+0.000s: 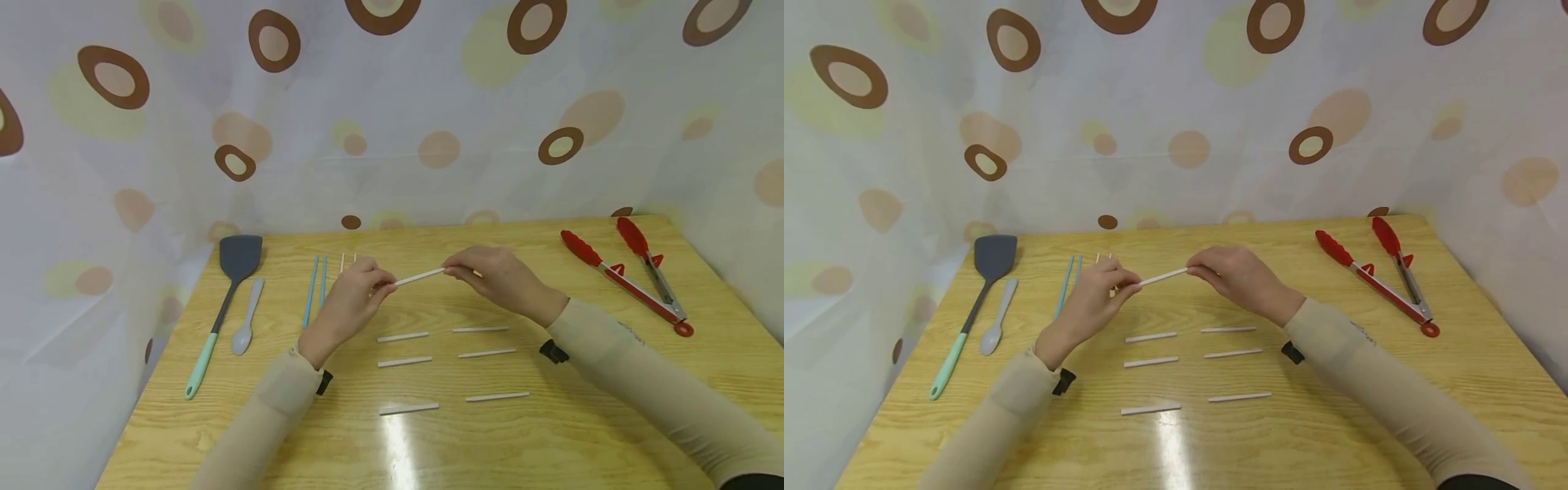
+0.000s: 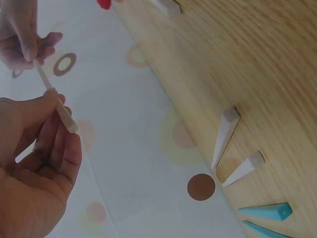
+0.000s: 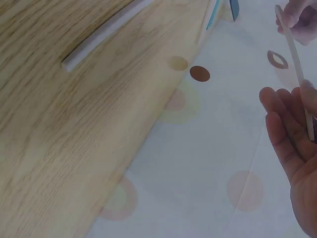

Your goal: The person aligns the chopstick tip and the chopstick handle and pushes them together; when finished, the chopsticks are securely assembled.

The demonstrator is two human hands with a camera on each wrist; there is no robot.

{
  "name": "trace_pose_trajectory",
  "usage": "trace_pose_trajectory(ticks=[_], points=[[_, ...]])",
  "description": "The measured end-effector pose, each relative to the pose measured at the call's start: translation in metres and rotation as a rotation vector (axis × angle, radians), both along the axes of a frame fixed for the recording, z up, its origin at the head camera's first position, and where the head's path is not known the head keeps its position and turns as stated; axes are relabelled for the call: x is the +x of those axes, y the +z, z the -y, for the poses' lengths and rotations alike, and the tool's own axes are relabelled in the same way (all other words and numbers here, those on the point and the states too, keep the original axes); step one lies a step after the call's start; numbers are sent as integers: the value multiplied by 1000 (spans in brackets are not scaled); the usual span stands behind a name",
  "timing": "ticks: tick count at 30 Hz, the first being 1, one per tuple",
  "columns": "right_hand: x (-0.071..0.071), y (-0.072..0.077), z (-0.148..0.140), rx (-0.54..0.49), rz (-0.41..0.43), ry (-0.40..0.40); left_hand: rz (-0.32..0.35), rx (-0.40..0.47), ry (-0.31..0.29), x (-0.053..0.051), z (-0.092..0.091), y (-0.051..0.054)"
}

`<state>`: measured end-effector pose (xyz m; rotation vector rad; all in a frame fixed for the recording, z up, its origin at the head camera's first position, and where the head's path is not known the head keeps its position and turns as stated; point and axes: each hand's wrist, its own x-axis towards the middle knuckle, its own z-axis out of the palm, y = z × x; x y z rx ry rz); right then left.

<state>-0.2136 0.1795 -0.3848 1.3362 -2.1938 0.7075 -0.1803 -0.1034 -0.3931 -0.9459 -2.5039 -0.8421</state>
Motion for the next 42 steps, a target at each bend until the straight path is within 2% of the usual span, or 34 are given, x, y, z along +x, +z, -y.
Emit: trace_pose_trajectory(ticks=[5, 9, 12, 16, 19, 23, 34, 39, 42], points=[[-4, -3, -3, 39, -69, -102, 53, -49, 50, -1, -1, -2], [-3, -8, -10, 84, -41, -152, 142, -56, 144, -4, -1, -4], [2, -13, -16, 158, 54, -148, 241, -37, 216, -7, -1, -8], [10, -23, -23, 271, 274, -140, 377, 1, 287, -11, 1, -15], [15, -30, -27, 342, 422, -147, 433, 1, 319, -14, 1, -19], [21, -36, -30, 407, 519, -136, 481, -32, 331, -18, 1, -24], [25, -42, -35, 441, 469, -121, 507, -100, 360, -16, 1, -26], [25, -44, -36, 436, 446, -115, 557, -124, 382, -16, 1, -25], [26, -45, -36, 442, 441, -115, 604, -106, 388, -17, 1, -24]])
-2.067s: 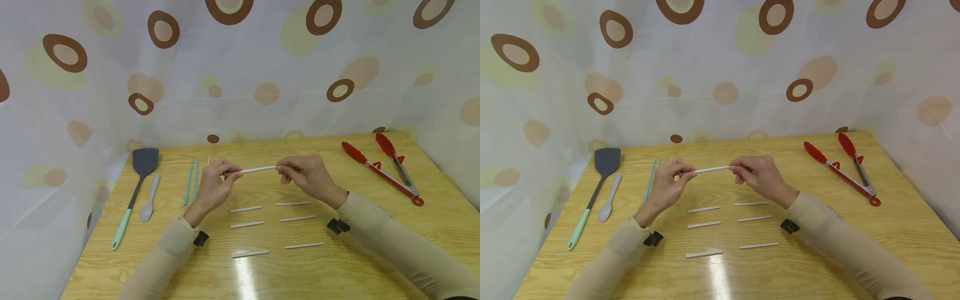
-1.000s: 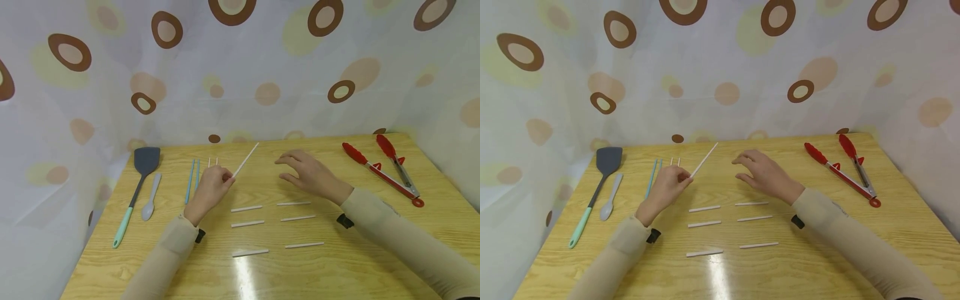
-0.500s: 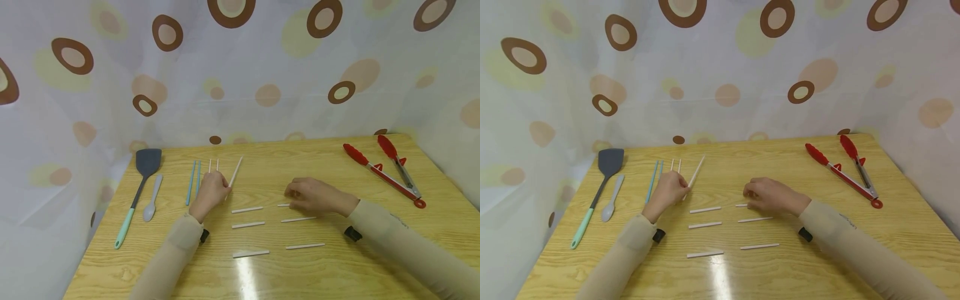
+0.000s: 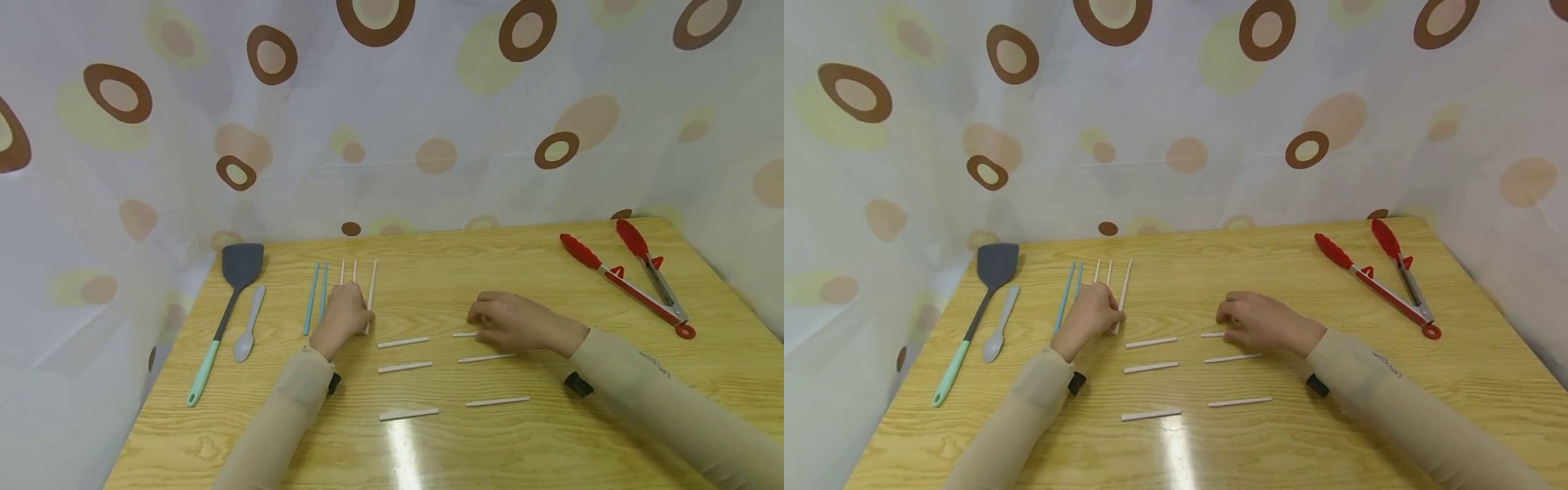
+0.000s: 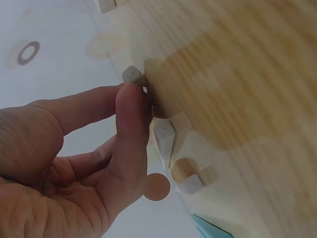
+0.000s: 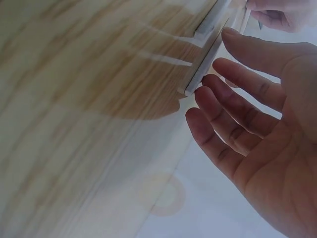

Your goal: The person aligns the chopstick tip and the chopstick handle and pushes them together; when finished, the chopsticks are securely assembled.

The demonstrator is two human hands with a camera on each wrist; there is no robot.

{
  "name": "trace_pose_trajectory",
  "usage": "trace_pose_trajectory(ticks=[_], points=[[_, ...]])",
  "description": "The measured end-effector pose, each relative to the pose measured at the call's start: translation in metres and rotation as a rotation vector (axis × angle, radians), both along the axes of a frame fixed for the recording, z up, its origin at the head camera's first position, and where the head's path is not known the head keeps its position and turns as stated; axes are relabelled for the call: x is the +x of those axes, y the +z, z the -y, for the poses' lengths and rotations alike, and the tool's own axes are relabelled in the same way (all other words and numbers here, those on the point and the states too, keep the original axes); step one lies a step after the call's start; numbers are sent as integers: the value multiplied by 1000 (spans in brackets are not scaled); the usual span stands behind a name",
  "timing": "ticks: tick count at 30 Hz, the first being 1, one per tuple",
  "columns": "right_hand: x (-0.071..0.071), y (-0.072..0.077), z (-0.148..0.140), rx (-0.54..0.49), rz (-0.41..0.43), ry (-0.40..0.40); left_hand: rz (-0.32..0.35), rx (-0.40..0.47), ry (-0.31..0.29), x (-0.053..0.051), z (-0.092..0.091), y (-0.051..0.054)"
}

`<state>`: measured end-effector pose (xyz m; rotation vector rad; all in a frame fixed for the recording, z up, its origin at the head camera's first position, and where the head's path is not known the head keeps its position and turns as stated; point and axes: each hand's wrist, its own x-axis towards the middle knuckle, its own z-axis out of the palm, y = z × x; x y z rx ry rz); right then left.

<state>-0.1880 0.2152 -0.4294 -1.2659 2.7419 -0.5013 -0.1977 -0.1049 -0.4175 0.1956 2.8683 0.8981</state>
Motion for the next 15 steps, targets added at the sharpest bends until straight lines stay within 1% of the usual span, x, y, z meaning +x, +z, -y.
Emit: trace_pose_trajectory(ticks=[5, 11, 15], points=[[0, 1, 0, 6, -14, -5, 51, 30, 16, -2, 0, 1], [0, 1, -2, -9, -10, 2, 70, 33, 9, -2, 0, 0], [1, 0, -2, -25, 6, 2, 68, 34, 9, 0, 1, -1]])
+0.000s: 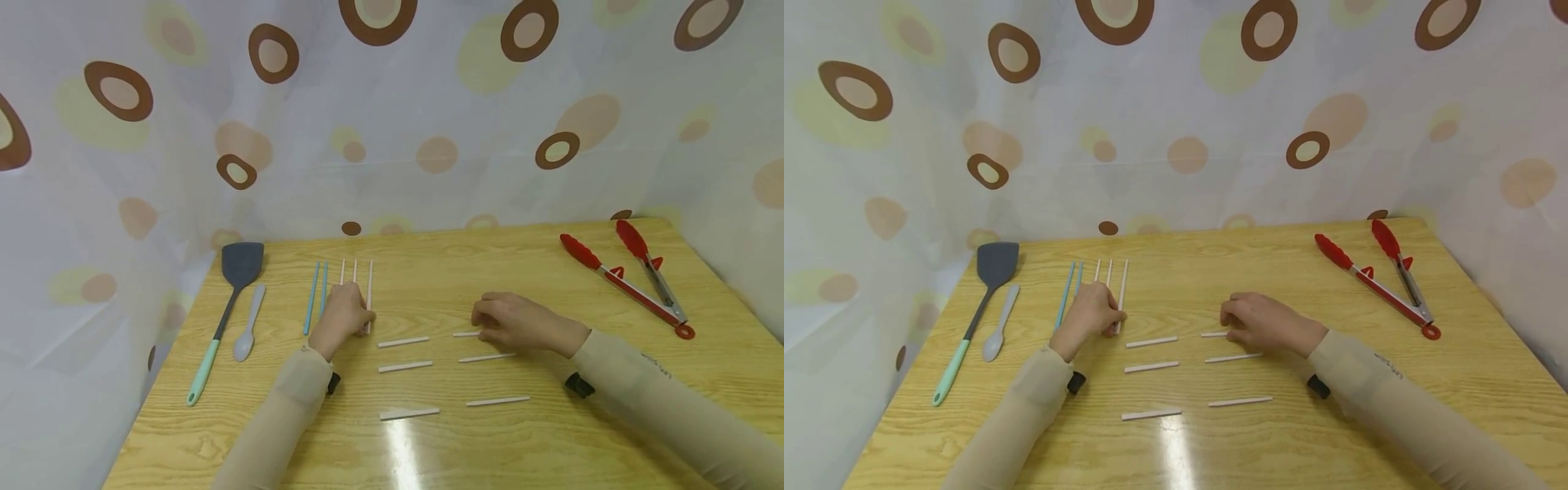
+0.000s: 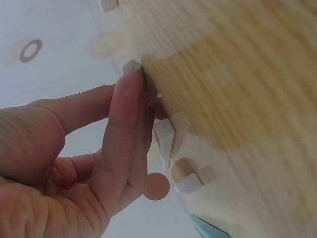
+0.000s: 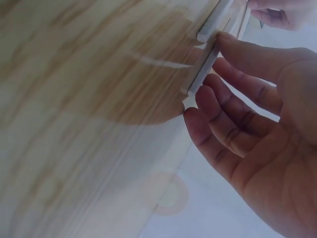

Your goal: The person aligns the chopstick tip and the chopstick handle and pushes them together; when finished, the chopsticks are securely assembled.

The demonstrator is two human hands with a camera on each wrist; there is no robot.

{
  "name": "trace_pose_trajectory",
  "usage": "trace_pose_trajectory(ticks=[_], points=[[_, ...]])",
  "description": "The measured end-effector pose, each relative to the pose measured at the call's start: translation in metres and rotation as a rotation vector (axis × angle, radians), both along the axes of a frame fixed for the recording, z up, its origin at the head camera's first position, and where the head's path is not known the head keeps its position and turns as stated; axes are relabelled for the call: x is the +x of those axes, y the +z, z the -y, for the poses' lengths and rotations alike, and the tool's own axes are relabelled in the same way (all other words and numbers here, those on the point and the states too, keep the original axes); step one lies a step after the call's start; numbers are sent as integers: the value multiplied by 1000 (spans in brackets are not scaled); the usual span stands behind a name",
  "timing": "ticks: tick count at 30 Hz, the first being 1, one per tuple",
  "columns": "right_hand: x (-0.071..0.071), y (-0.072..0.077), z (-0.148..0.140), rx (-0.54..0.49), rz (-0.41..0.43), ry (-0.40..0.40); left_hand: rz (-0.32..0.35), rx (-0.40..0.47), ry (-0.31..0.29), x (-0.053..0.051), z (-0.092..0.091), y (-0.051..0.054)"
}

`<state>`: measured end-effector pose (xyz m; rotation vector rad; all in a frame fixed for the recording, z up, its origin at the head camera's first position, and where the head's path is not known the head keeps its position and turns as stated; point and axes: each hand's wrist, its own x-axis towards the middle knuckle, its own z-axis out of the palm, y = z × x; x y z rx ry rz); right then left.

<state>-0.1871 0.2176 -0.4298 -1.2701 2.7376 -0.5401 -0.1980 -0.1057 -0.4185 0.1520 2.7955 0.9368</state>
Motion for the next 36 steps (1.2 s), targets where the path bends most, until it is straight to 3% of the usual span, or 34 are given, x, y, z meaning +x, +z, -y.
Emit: trace_pose_trajectory(ticks=[6, 22, 28, 32, 36], points=[[2, 1, 0, -6, 24, -24, -16, -30, -2, -1, 0, -2], [2, -1, 0, -26, 7, -6, -1, -13, 3, -1, 2, -3], [3, -5, -1, -26, -9, 0, -26, -33, -4, 4, 2, 1], [4, -6, -1, 0, -47, -11, -83, -65, -62, 16, -4, 9], [5, -7, 0, 15, -76, -12, -102, -56, -203, 30, -12, 12]])
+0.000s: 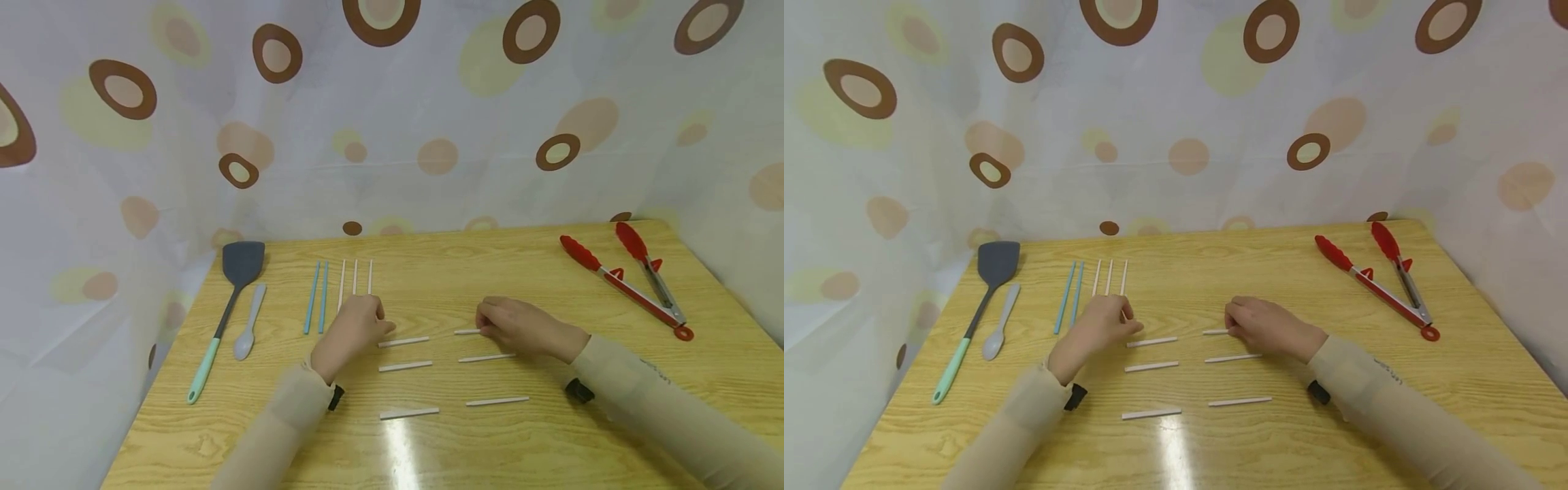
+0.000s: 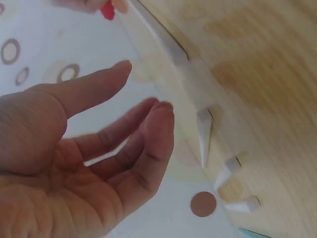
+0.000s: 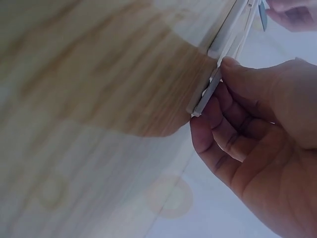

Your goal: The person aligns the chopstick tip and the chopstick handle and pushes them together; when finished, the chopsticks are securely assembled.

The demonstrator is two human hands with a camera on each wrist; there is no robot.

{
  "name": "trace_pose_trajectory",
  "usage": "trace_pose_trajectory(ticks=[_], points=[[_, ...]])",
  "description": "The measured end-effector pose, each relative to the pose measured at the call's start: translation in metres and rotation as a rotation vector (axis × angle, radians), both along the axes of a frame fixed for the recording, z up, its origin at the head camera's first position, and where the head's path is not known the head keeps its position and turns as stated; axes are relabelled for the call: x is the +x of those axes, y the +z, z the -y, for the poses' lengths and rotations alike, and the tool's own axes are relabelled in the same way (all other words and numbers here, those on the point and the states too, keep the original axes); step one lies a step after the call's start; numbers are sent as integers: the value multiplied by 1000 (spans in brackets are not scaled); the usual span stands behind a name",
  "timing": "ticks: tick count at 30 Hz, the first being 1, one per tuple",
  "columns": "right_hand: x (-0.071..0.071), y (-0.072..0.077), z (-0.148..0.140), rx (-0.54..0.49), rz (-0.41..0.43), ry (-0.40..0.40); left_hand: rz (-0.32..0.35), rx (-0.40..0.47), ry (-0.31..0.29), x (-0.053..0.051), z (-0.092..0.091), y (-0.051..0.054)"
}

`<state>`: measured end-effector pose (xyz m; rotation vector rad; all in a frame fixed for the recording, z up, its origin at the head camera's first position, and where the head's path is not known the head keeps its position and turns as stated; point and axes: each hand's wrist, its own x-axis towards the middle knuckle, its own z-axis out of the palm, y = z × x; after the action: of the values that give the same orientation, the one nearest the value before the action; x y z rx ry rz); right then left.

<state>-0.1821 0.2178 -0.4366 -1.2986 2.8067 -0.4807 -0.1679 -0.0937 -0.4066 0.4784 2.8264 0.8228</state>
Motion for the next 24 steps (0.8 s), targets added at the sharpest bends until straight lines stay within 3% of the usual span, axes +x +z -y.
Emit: trace_pose_trajectory(ticks=[4, 8, 16, 24], points=[[0, 1, 0, 5, -6, 3, 18, -10, -122, 8, -6, -4], [0, 1, 0, 14, -7, 5, 42, -63, -179, 8, -8, -9], [1, -1, 0, 7, -42, 23, -23, -112, -218, 7, -10, -11], [1, 4, 0, 6, -27, -1, -65, -92, -199, 7, -10, -14]])
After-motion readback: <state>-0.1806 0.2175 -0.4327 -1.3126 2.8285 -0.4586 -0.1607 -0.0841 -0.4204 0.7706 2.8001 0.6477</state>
